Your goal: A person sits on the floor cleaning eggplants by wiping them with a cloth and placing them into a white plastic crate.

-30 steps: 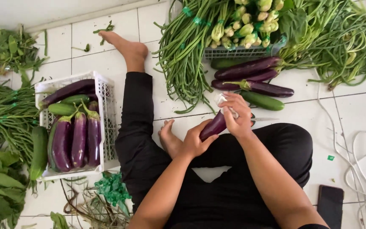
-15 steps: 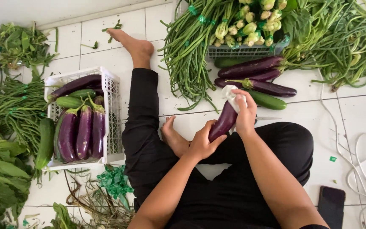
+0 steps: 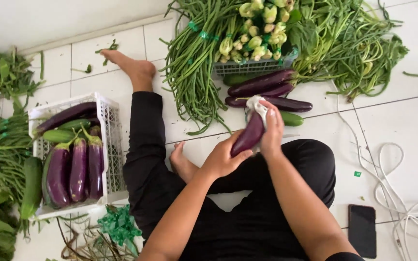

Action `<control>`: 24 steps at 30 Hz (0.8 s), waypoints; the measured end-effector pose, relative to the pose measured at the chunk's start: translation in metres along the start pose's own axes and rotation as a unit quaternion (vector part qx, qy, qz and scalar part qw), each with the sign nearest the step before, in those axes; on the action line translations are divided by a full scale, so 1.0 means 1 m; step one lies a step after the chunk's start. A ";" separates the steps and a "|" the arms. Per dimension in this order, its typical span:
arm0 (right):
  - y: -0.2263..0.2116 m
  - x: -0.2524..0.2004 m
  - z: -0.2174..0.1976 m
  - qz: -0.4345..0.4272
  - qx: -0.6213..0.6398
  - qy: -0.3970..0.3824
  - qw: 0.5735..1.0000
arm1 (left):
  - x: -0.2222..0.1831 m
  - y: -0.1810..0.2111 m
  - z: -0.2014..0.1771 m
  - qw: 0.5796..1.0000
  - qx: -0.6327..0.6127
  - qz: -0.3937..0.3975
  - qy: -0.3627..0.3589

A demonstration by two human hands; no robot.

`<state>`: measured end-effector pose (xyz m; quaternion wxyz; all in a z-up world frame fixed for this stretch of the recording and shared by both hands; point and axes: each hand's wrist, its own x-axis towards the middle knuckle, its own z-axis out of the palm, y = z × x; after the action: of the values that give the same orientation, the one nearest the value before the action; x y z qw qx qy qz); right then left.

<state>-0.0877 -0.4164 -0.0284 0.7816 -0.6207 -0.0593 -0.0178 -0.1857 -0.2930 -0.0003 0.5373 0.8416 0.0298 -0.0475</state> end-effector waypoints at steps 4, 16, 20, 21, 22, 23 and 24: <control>0.025 0.014 -0.023 -0.008 -0.050 -0.012 0.999 | -0.002 0.020 -0.015 0.996 0.085 0.020 -0.016; -0.002 -0.022 0.029 -0.293 -0.198 -0.265 0.897 | 0.013 -0.068 0.005 0.881 -0.456 0.008 0.124; 0.015 -0.043 0.039 -0.353 -0.239 -0.307 0.851 | 0.003 -0.073 0.000 0.802 -0.484 -0.071 0.344; 0.016 -0.046 0.040 -0.370 -0.235 -0.321 0.840 | -0.002 -0.044 -0.004 0.730 -0.452 -0.137 0.493; 0.018 -0.042 0.040 -0.369 -0.234 -0.322 0.840 | -0.005 -0.049 -0.003 0.730 -0.451 -0.138 0.494; 0.020 -0.039 0.039 -0.361 -0.222 -0.303 0.854 | -0.009 -0.055 -0.002 0.807 -0.248 -0.204 0.495; 0.022 -0.036 0.038 -0.353 -0.210 -0.284 0.867 | -0.013 -0.060 -0.001 0.844 -0.032 -0.259 0.469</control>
<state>-0.1243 -0.3761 -0.0457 0.5242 -0.6860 -0.4882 -0.1277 -0.2047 -0.2664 -0.0525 0.4544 0.7071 0.4967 0.2163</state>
